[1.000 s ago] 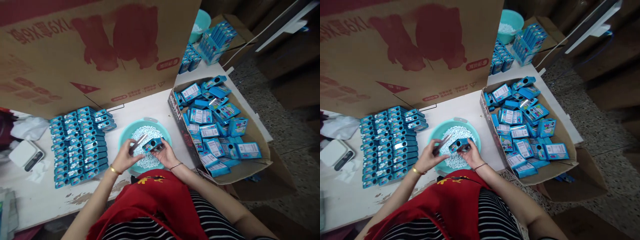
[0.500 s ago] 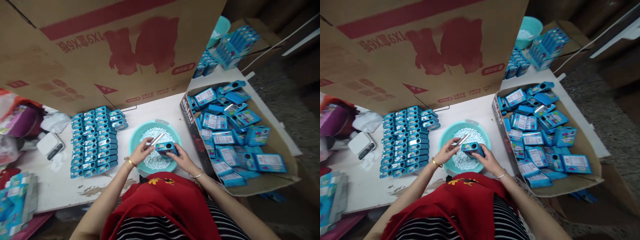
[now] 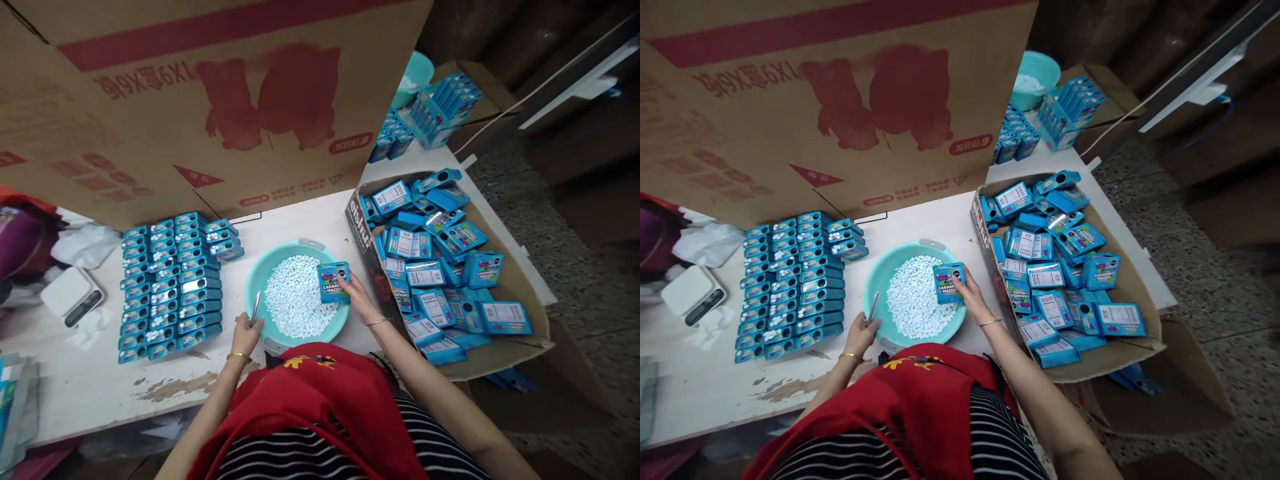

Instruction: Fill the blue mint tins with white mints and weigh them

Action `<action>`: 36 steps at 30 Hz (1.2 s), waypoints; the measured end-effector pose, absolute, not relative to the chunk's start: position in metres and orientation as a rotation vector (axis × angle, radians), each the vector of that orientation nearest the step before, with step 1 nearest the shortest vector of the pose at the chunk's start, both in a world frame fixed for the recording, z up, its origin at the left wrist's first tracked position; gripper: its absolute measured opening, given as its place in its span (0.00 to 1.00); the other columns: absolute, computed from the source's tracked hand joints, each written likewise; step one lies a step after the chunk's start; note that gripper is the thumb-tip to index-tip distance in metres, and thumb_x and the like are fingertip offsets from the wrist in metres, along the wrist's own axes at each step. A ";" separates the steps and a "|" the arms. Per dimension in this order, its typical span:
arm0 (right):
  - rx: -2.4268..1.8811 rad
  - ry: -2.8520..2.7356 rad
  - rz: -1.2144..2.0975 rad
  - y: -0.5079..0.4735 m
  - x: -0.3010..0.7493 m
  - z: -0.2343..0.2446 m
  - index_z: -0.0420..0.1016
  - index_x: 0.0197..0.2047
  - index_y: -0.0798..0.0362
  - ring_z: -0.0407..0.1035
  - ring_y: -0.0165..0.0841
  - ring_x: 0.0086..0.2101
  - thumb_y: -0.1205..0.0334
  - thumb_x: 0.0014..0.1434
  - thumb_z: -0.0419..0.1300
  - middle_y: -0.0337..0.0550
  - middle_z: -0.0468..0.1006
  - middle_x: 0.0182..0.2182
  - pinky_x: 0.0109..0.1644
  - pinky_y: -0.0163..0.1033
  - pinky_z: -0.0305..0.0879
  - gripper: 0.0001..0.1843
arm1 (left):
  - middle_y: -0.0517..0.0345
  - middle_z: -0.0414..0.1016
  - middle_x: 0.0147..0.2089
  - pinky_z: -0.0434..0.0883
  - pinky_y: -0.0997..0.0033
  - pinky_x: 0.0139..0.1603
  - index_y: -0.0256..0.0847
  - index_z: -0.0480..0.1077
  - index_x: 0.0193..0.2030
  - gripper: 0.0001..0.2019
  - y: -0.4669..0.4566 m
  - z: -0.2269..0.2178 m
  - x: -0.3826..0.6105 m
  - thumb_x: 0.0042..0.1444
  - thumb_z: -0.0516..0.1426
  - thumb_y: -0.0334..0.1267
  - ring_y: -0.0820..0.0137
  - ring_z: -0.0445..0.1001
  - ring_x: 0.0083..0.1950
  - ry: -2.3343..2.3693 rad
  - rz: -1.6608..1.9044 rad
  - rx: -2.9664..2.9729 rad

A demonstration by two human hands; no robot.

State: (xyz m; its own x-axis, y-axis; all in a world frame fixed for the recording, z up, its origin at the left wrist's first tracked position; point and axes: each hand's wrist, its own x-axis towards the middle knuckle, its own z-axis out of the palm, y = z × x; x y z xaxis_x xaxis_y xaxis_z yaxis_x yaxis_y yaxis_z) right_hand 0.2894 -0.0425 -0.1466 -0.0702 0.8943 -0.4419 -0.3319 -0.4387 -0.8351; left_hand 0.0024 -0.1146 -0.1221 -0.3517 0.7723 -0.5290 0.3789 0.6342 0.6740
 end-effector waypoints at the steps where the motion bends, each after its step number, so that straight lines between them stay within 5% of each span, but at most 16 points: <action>1: -1.277 -0.672 1.651 -0.044 0.292 -0.151 0.70 0.57 0.47 0.70 0.42 0.54 0.43 0.51 0.65 0.41 0.78 0.51 0.59 0.50 0.66 0.32 | 0.71 0.56 0.18 0.56 0.76 0.22 0.44 0.57 0.30 0.16 -0.111 -0.120 0.007 0.43 0.58 0.50 0.75 0.58 0.21 1.956 0.583 0.924; 9: -1.357 -0.564 1.540 -0.058 0.319 -0.172 0.68 0.58 0.46 0.70 0.41 0.54 0.40 0.52 0.63 0.42 0.75 0.54 0.58 0.50 0.67 0.34 | 0.69 0.63 0.22 0.61 0.76 0.26 0.43 0.59 0.37 0.13 -0.050 -0.092 0.008 0.47 0.56 0.44 0.74 0.63 0.23 1.970 0.534 1.346; 17: -1.290 -0.705 1.575 -0.051 0.294 -0.140 0.68 0.55 0.49 0.73 0.40 0.48 0.40 0.54 0.61 0.45 0.78 0.48 0.52 0.48 0.71 0.31 | 0.55 0.72 0.30 0.68 0.69 0.35 0.37 0.65 0.43 0.13 -0.004 -0.114 -0.032 0.52 0.54 0.40 0.64 0.73 0.34 2.094 0.057 1.623; 23: -1.296 -0.671 1.581 -0.065 0.281 -0.127 0.67 0.52 0.50 0.73 0.39 0.47 0.41 0.55 0.61 0.46 0.78 0.47 0.52 0.46 0.71 0.28 | 0.42 0.68 0.53 0.69 0.63 0.46 0.38 0.61 0.55 0.17 0.002 -0.107 -0.034 0.61 0.49 0.41 0.58 0.72 0.50 1.969 -0.168 1.894; 29: -1.346 -0.702 1.595 -0.085 0.288 -0.125 0.67 0.52 0.50 0.73 0.39 0.47 0.43 0.56 0.60 0.45 0.77 0.48 0.54 0.47 0.69 0.26 | 0.51 0.73 0.39 0.69 0.66 0.45 0.41 0.69 0.39 0.06 -0.009 -0.121 -0.014 0.53 0.57 0.32 0.62 0.75 0.43 1.538 -0.466 1.980; 36: -1.399 -0.760 1.447 -0.070 0.312 -0.122 0.64 0.56 0.47 0.70 0.39 0.51 0.45 0.56 0.61 0.45 0.75 0.52 0.57 0.48 0.67 0.28 | 0.46 0.74 0.49 0.67 0.64 0.51 0.40 0.67 0.48 0.12 -0.014 -0.173 0.042 0.58 0.52 0.32 0.60 0.74 0.50 1.344 -0.391 1.971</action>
State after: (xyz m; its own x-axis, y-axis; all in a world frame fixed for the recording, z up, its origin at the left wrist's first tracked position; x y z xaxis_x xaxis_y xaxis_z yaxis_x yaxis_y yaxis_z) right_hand 0.3120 -0.0698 -0.1220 0.1065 0.9180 -0.3819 -0.2064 -0.3553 -0.9117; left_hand 0.0422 -0.0145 -0.1732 0.4137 0.6857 -0.5989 0.9000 -0.2088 0.3827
